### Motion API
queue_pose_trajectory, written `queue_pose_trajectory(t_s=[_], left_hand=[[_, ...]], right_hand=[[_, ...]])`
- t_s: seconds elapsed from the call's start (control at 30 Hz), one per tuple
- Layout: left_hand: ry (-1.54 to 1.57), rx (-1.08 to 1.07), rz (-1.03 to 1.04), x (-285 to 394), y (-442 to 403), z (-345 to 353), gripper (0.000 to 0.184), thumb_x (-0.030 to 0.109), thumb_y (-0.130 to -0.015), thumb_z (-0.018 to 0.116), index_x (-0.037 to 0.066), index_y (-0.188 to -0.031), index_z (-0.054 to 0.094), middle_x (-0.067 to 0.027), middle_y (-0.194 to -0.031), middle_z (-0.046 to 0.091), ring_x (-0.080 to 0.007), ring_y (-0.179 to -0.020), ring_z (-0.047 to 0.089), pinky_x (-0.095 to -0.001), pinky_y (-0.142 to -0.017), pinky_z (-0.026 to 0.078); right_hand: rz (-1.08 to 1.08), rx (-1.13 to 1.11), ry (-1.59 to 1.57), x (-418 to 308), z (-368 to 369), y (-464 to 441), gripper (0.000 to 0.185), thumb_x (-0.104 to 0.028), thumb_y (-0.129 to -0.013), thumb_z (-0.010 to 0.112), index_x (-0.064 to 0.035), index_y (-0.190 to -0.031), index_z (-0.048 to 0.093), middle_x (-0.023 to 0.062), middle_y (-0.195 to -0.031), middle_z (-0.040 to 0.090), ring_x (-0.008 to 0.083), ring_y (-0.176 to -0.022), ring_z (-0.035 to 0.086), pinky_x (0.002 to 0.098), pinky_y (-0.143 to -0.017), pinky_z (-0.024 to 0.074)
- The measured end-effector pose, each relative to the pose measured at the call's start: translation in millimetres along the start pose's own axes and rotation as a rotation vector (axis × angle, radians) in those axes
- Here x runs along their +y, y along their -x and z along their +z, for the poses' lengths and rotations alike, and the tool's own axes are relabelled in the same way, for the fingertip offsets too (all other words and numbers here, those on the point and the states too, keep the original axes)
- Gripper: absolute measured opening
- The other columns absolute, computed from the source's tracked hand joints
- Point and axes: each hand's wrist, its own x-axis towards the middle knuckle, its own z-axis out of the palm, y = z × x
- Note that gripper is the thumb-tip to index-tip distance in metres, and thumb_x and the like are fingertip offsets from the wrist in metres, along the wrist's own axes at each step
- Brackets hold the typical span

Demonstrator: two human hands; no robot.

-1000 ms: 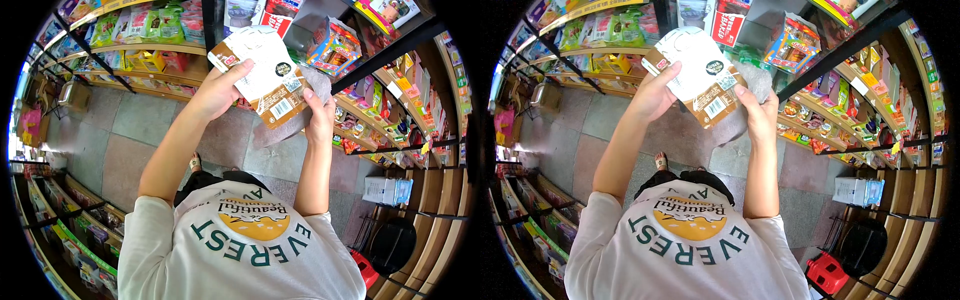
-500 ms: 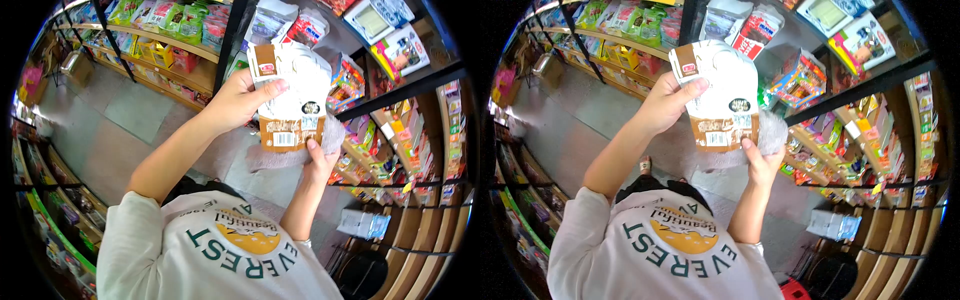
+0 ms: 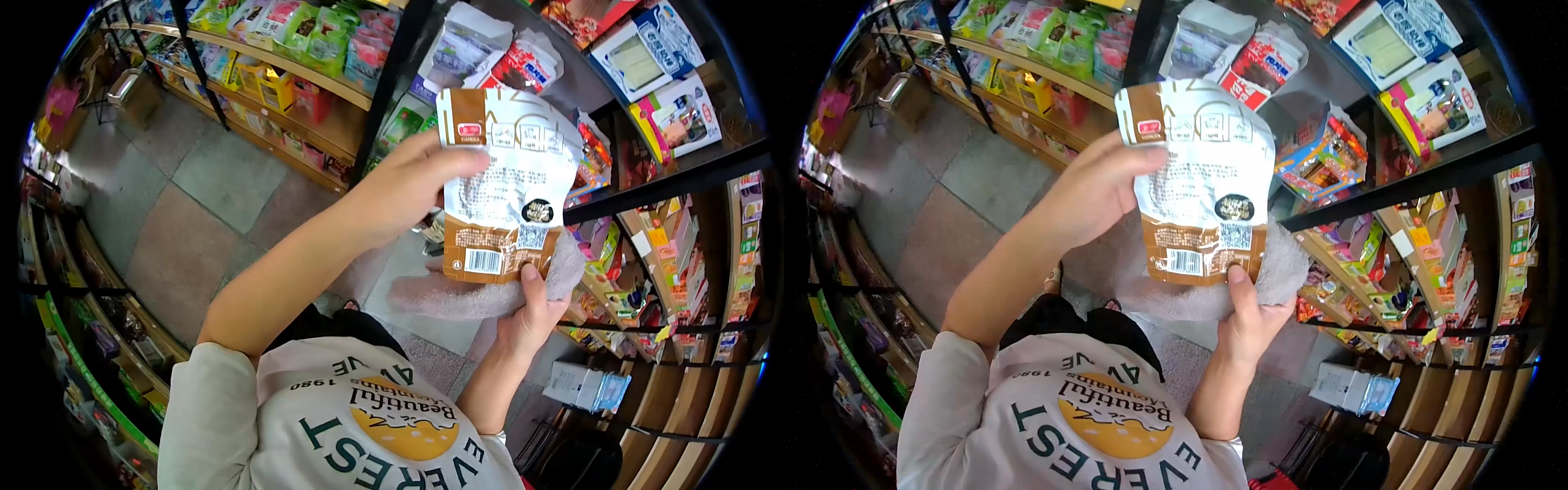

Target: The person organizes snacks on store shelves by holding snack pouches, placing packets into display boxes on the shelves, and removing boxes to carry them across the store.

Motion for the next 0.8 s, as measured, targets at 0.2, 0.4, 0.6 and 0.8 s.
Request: queue_pose_trajectory(t_s=[0.2,0.4,0.6,0.8], left_hand=[[0.119,0.06,0.023,-11,0,-5,0.033,0.007,-0.084,0.043,-0.006,-0.115,0.044,-0.0139,-0.111,0.054,-0.0201,-0.102,0.053,-0.0348,-0.09,0.041],[0.152,0.087,0.041,-17,2,-9,0.037,0.008,-0.078,0.045,-0.003,-0.113,0.047,-0.0111,-0.101,0.057,-0.0168,-0.091,0.058,-0.0301,-0.081,0.046],[0.086,0.065,0.037,-17,4,-11,0.04,-0.002,-0.08,0.043,-0.004,-0.12,0.041,-0.0129,-0.115,0.052,-0.0194,-0.106,0.051,-0.0345,-0.092,0.04],[-0.019,0.053,0.039,-17,5,-13,0.043,-0.005,-0.078,0.048,-0.003,-0.121,0.041,-0.012,-0.111,0.055,-0.0171,-0.101,0.053,-0.0302,-0.088,0.042]], right_hand=[[0.038,0.024,-0.13,16,1,1,0.043,0.002,-0.066,0.067,0.002,-0.106,0.052,0.0084,-0.1,0.059,0.0163,-0.089,0.057,0.0292,-0.083,0.0422],[0.037,0.019,-0.098,22,-2,2,0.044,0.0,-0.067,0.065,0.0017,-0.108,0.051,0.0089,-0.101,0.058,0.0174,-0.091,0.056,0.03,-0.085,0.0417],[0.073,0.032,-0.11,24,2,1,0.044,-0.003,-0.068,0.064,0.002,-0.109,0.05,0.0093,-0.102,0.058,0.0184,-0.092,0.056,0.0305,-0.085,0.0417],[0.069,0.026,-0.083,24,5,2,0.044,-0.004,-0.069,0.065,0.0013,-0.109,0.05,0.0085,-0.102,0.058,0.0177,-0.092,0.055,0.0303,-0.086,0.0406]])
